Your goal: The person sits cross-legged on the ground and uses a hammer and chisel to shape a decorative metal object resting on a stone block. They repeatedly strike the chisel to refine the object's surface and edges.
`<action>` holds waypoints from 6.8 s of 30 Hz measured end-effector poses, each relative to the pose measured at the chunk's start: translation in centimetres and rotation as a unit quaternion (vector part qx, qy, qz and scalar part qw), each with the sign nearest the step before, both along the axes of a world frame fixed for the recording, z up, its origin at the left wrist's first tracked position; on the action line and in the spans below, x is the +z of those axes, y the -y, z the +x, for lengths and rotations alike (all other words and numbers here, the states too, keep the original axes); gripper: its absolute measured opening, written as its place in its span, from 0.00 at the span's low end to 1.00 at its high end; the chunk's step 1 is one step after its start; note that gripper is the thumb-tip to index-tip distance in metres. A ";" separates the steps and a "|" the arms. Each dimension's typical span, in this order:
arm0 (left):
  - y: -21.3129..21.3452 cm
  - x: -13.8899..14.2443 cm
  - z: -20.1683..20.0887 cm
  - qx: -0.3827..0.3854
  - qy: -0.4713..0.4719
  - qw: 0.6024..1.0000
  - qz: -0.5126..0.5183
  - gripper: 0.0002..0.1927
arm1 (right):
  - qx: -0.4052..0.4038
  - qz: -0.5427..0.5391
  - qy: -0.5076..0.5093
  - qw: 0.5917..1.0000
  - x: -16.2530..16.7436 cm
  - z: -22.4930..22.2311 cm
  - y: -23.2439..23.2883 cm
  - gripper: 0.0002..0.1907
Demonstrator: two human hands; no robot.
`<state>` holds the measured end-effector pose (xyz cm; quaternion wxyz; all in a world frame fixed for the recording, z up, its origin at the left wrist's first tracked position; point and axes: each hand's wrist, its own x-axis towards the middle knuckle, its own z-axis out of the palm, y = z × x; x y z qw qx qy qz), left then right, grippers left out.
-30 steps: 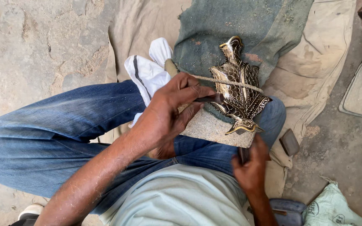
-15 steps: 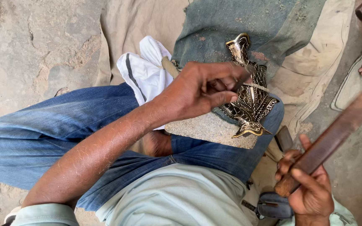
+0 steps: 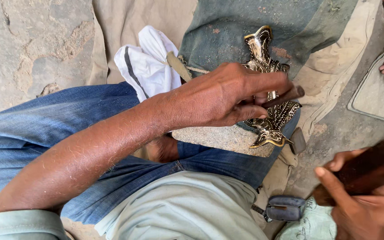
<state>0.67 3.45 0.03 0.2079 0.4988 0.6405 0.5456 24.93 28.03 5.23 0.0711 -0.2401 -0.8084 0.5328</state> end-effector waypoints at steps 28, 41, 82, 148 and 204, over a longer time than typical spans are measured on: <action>0.5 -2.1 0.6 -0.013 -0.128 0.986 0.107 0.24 | 0.151 0.361 0.159 0.907 1.3 2.6 -10.4 0.11; 0.5 -1.9 0.1 -0.030 -0.139 0.982 0.126 0.23 | 0.156 0.332 0.091 0.926 2.4 0.4 -7.2 0.20; 6.8 -0.4 12.2 -0.166 0.180 0.967 -0.068 0.12 | -0.045 -0.228 -0.067 0.970 -2.6 -0.8 -3.2 0.21; -4.4 -1.3 -3.6 -0.160 0.060 0.985 0.016 0.23 | 0.134 0.278 0.262 0.914 -9.2 2.8 -16.0 0.07; -4.9 -3.0 -4.5 -0.244 0.075 0.965 0.052 0.28 | 0.026 0.225 0.171 0.959 0.6 -2.1 -4.7 0.07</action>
